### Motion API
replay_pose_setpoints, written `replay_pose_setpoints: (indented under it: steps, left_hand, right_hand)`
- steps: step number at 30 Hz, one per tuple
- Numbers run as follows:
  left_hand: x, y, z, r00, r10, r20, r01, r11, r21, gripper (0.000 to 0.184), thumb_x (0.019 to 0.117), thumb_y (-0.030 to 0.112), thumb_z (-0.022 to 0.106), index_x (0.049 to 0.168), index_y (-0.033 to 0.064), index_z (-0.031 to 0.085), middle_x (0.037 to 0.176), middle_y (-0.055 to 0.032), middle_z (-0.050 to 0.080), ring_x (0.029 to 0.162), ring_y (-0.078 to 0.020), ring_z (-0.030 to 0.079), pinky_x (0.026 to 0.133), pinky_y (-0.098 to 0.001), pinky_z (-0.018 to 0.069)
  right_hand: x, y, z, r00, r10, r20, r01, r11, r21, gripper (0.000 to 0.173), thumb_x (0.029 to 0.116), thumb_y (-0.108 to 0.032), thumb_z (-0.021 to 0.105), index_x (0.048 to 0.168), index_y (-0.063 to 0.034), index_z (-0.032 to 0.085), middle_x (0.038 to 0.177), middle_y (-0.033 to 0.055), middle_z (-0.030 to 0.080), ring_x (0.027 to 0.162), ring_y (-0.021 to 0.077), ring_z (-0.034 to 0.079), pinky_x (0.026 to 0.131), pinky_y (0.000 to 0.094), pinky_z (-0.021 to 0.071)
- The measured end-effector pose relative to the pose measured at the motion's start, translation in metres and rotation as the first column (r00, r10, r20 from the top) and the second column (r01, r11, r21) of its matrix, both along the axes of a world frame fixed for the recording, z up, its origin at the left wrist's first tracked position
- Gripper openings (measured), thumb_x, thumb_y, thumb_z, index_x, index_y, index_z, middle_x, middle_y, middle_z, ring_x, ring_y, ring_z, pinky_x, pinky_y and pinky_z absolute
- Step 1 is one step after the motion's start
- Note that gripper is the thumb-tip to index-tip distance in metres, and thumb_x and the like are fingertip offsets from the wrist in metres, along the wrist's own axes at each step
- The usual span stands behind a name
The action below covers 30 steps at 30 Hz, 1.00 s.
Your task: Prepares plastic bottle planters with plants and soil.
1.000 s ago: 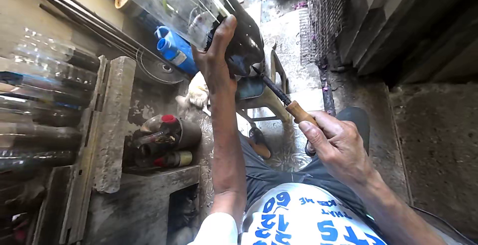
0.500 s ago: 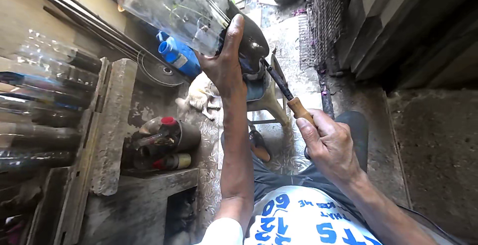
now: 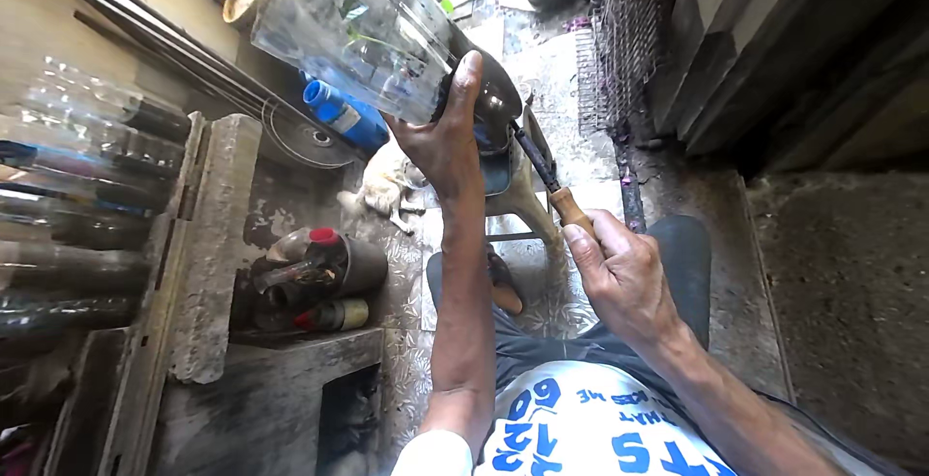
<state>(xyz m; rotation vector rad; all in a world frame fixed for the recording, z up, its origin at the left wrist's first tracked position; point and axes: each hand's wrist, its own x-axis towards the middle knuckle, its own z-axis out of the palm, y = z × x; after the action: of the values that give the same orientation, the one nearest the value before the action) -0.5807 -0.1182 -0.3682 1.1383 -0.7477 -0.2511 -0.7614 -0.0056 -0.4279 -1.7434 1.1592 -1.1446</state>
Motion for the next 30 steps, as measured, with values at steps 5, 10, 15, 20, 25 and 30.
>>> replay_pose_setpoints:
  steps: [5,10,15,20,25,30]
  left_hand:
    - [-0.003,-0.001,-0.005,0.999,-0.039,0.001,0.039,0.999,-0.033,0.075,0.0756,0.007,0.089,0.134,-0.0057,0.043,0.111,-0.0188,0.066,0.104,-0.0244,0.070,0.091,-0.0408,0.0619]
    - [0.000,-0.008,-0.006,1.000,-0.015,-0.002,0.015,0.999,-0.030,0.075,0.0751,0.009,0.090,0.134,-0.0044,0.044,0.112,-0.0175,0.067,0.104,-0.0230,0.070,0.091,-0.0401,0.0623]
    - [-0.001,0.001,-0.013,0.998,-0.061,0.017,0.060,0.998,0.008,0.082,0.0739,0.011,0.091,0.138,-0.0040,0.042,0.116,-0.0170,0.067,0.108,-0.0227,0.070,0.096,-0.0400,0.0609]
    - [-0.020,0.022,-0.034,0.998,-0.055,0.027,0.051,0.992,0.112,0.087,0.0694,0.018,0.094,0.138,-0.0025,0.044,0.118,-0.0154,0.068,0.109,-0.0209,0.070,0.097,-0.0390,0.0604]
    - [-0.032,0.030,-0.039,0.988,-0.151,-0.035,0.153,0.986,0.065,0.083,0.0703,0.012,0.093,0.136,-0.0039,0.045,0.116,-0.0175,0.068,0.108,-0.0245,0.070,0.095,-0.0423,0.0614]
    - [-0.037,0.031,-0.036,0.991,-0.135,0.012,0.134,0.988,0.072,0.083,0.0691,0.012,0.094,0.135,-0.0036,0.047,0.116,-0.0154,0.068,0.108,-0.0212,0.070,0.097,-0.0388,0.0606]
  right_hand:
    - [0.002,-0.007,-0.003,1.000,0.004,0.000,-0.004,1.000,-0.002,0.028,0.1073,-0.028,0.050,0.107,-0.0073,0.068,0.062,-0.0063,0.050,0.049,0.0009,0.045,0.046,0.0200,0.0399]
    - [-0.018,0.006,-0.009,0.998,0.061,0.026,-0.063,0.995,0.082,0.035,0.1090,-0.032,0.045,0.111,-0.0060,0.067,0.064,-0.0060,0.058,0.049,0.0022,0.055,0.044,0.0238,0.0510]
    - [-0.022,-0.016,-0.009,0.956,-0.052,0.287,-0.007,0.980,0.199,0.034,0.1059,-0.041,0.056,0.113,-0.0085,0.064,0.068,-0.0077,0.054,0.051,0.0020,0.048,0.046,0.0210,0.0449]
    - [0.003,-0.058,-0.008,0.874,-0.135,0.467,-0.042,0.936,0.350,0.034,0.0924,-0.017,0.075,0.124,-0.0103,0.068,0.069,-0.0018,0.059,0.045,0.0066,0.045,0.042,0.0235,0.0418]
    - [0.015,-0.063,-0.027,0.847,-0.128,0.515,-0.053,0.945,0.322,0.027,0.0981,-0.020,0.071,0.124,-0.0144,0.071,0.072,-0.0008,0.061,0.042,0.0057,0.039,0.037,0.0215,0.0347]
    - [0.018,-0.063,-0.028,0.870,-0.149,0.470,0.020,0.963,0.269,0.026,0.0963,-0.020,0.074,0.122,-0.0144,0.073,0.076,-0.0011,0.065,0.046,0.0067,0.044,0.041,0.0233,0.0387]
